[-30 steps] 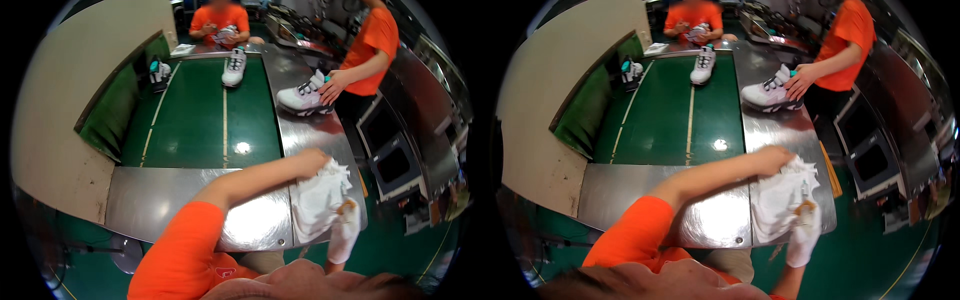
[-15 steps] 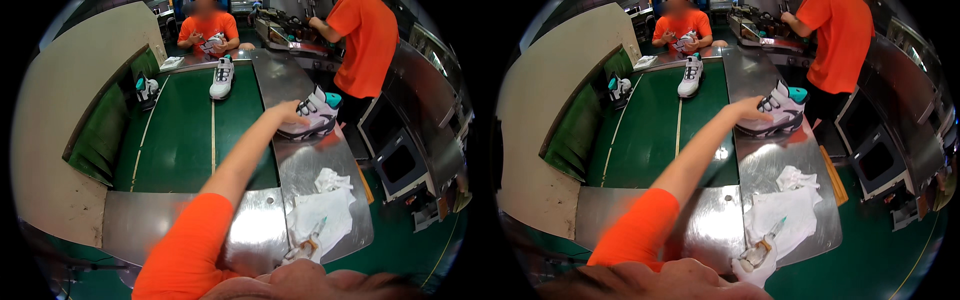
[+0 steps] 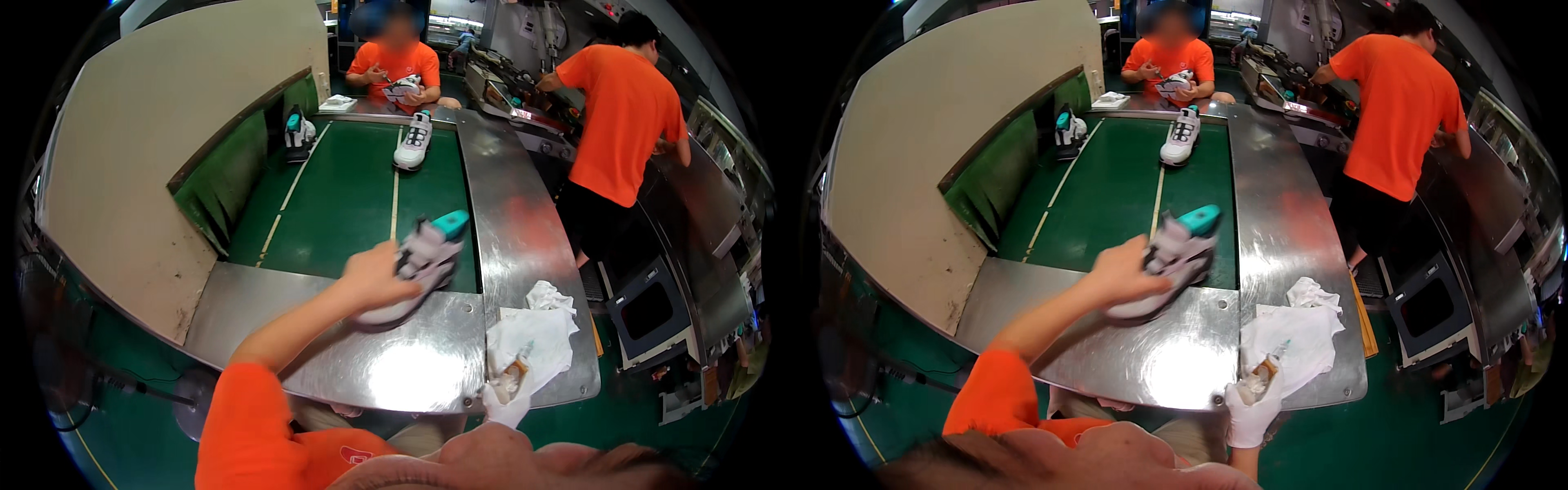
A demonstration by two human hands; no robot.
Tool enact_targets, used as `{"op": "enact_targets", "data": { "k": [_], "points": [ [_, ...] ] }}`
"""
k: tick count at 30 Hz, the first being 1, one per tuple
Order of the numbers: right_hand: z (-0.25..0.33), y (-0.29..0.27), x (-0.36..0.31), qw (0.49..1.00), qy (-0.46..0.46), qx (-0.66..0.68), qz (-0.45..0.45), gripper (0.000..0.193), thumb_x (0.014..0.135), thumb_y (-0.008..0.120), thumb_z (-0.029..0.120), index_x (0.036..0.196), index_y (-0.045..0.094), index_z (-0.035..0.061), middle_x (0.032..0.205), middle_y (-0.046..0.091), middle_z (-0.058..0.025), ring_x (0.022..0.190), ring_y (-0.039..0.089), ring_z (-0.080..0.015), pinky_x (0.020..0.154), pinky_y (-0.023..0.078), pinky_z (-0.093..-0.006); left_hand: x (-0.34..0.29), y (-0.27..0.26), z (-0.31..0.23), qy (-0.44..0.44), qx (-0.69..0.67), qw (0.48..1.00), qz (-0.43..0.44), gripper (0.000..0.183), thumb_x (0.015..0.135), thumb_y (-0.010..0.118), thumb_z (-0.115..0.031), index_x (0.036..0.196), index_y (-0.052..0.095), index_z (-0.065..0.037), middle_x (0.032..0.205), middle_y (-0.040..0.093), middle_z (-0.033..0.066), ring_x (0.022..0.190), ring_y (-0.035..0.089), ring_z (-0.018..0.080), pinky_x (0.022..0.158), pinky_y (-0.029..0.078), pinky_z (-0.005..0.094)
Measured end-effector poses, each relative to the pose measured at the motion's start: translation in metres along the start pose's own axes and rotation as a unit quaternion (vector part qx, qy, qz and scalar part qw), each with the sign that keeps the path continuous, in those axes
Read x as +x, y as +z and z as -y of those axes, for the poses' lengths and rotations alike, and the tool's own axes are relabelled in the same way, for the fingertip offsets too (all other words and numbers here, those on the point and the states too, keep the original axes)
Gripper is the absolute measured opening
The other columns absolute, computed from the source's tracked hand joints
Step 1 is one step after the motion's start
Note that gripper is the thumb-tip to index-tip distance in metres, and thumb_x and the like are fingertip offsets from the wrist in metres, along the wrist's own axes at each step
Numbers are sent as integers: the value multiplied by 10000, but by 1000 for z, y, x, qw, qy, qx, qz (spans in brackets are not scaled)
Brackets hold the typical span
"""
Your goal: The person uses a syringe to apply a clear adhesive to the seams of white and teal sneakers on a factory assembly line. They hold the shoe with one hand and inject the glue along the edges with the other, then place the shoe on the conveyor belt and repeat the process with the next shoe.
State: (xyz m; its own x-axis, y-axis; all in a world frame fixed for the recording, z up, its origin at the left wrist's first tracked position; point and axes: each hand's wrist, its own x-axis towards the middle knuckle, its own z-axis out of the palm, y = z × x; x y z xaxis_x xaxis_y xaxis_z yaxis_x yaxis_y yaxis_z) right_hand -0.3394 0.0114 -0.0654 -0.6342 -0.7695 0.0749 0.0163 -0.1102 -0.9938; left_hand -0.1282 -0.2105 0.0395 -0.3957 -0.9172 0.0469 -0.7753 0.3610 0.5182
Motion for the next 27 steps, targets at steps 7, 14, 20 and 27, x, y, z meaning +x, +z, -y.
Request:
{"op": "enact_targets", "data": {
  "k": [7,14,20,27],
  "points": [
    [15,-11,-5,982,-101,-110,-115,696,747,724,-29,1378,431,-15,1246,536,-133,1081,576,-217,945,479,-339,-147,-3,62,-115,-108,979,-128,581,849,694,-427,1127,523,54,1098,630,262,1001,640,415,856,505,457],
    [12,-9,-6,992,-100,-33,-67,708,759,723,-43,1394,414,-3,1305,496,-134,1147,545,-214,962,473,-318,-191,6,16,126,-121,978,114,547,882,686,-291,1307,504,0,1030,668,170,872,679,325,744,537,414],
    [45,-13,-15,989,-78,-121,37,695,737,731,-46,1371,455,22,1233,520,-121,1102,543,-174,896,478,-281,-113,-67,-4,339,143,905,-213,704,740,788,-368,1338,527,-103,1304,546,187,1274,465,411,1099,298,609],
    [68,9,3,954,70,-220,192,647,718,778,28,1307,512,8,1042,597,-43,869,574,-111,750,495,-242,-148,-56,71,394,35,908,-139,464,648,805,-197,1035,585,-63,989,619,144,906,600,351,839,465,454]
  ]
}}
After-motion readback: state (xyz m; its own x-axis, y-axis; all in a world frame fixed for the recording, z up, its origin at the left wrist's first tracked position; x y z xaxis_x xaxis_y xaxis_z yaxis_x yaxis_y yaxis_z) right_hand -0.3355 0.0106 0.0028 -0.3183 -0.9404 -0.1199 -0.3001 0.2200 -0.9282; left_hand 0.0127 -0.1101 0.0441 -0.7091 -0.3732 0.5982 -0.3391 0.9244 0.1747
